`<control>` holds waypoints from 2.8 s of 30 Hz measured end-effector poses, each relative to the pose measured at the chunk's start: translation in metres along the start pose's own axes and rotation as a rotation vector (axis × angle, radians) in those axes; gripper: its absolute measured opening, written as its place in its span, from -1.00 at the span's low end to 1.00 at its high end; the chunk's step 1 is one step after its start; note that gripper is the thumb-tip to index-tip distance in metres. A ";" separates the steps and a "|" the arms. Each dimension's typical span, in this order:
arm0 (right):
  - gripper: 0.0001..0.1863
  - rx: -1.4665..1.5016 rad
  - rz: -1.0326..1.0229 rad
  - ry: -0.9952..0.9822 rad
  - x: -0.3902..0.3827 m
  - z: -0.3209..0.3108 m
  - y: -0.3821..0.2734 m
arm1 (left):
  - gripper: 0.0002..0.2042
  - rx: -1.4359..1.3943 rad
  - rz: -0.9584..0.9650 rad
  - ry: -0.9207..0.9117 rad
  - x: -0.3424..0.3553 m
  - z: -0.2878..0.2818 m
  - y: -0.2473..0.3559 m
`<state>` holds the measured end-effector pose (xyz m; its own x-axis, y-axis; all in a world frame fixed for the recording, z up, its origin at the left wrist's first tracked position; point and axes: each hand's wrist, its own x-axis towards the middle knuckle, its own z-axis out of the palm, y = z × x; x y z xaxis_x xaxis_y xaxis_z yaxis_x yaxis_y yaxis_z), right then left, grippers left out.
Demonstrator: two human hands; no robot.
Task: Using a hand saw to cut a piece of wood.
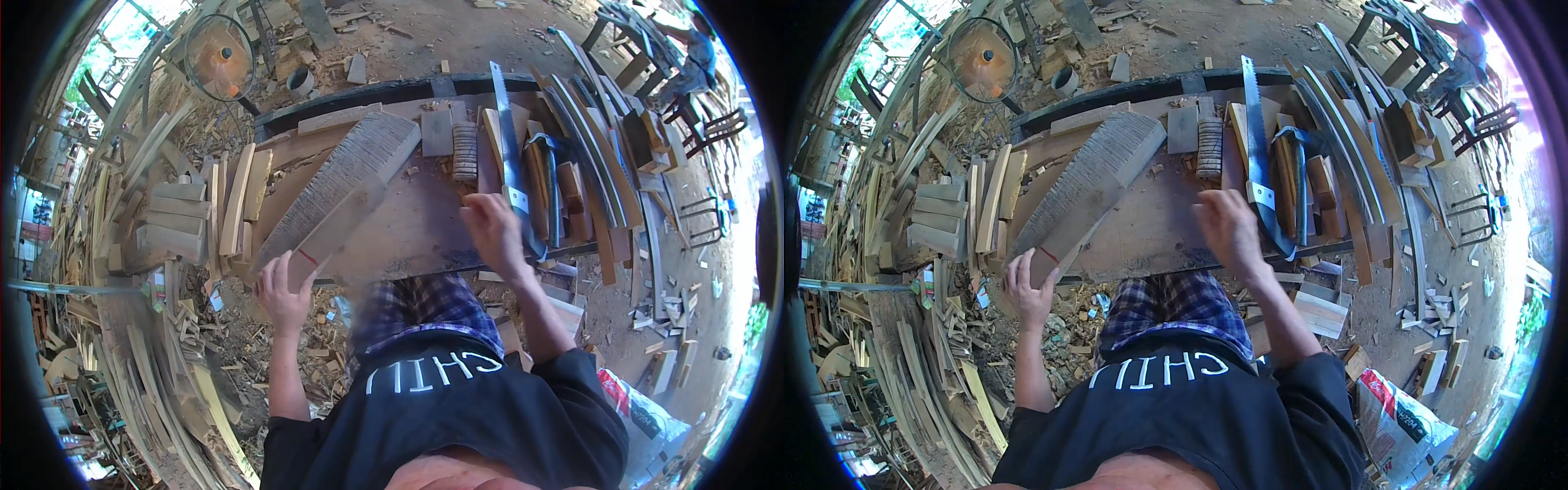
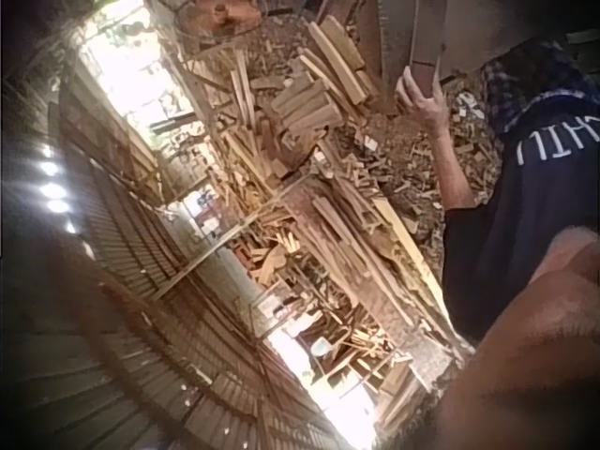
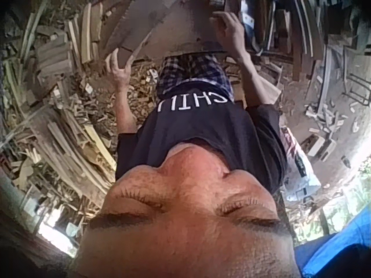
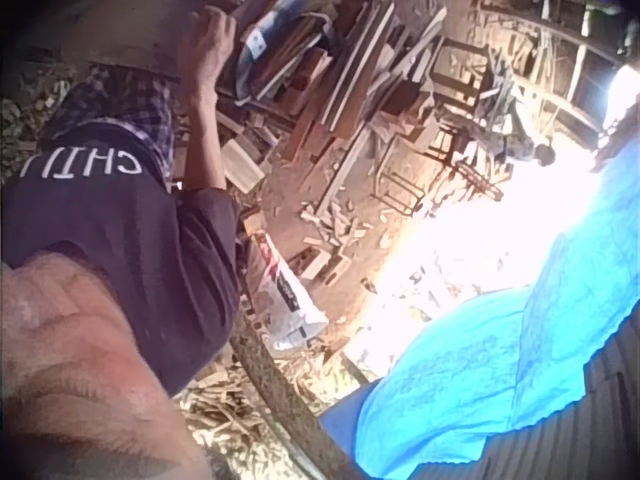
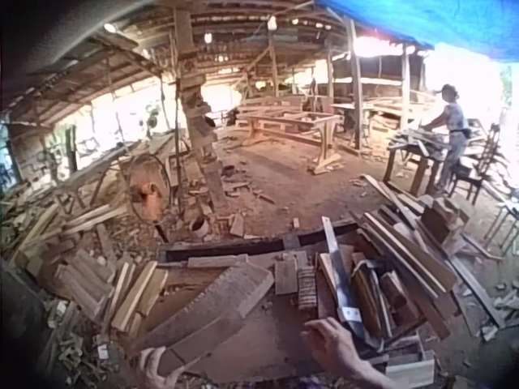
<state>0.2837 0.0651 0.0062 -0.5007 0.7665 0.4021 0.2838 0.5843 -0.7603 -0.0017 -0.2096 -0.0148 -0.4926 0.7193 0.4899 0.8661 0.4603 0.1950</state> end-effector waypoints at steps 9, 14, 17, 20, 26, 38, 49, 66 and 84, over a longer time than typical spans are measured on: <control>-0.85 0.177 -0.015 0.028 0.007 0.048 -0.036 | -0.39 -0.085 0.130 -0.012 -0.006 -0.011 0.039; -0.91 0.154 -0.007 0.098 0.008 0.037 -0.035 | -0.43 -0.095 0.168 -0.004 -0.004 -0.011 0.046; -0.92 0.159 -0.016 0.096 0.004 0.039 -0.032 | -0.43 -0.075 0.165 -0.013 -0.007 -0.007 0.043; -0.91 0.515 0.270 0.017 0.003 0.032 -0.034 | -0.41 -0.160 0.136 -0.029 -0.011 -0.002 0.039; -0.26 1.137 0.308 -0.274 -0.002 0.017 -0.049 | -0.38 -0.334 0.163 -0.053 -0.012 -0.013 0.044; -0.11 1.069 0.107 -0.316 0.000 0.000 -0.085 | -0.38 -0.792 -0.004 -0.305 0.001 -0.038 0.047; -0.49 0.778 0.010 -0.039 -0.012 0.012 -0.072 | -0.42 -1.029 -0.282 -0.470 -0.020 -0.017 0.053; -0.64 -0.056 -0.104 0.242 -0.025 0.011 -0.017 | -0.42 -0.605 -0.275 -0.338 0.010 -0.029 0.061; -0.32 -0.556 0.230 0.137 -0.028 -0.012 0.095 | -0.41 -0.275 -0.161 -0.216 0.046 0.000 -0.034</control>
<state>0.3347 0.1020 -0.0717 -0.2769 0.8952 0.3492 0.7746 0.4230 -0.4702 -0.0542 -0.1925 0.0015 -0.6054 0.7558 0.2495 0.7521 0.4407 0.4901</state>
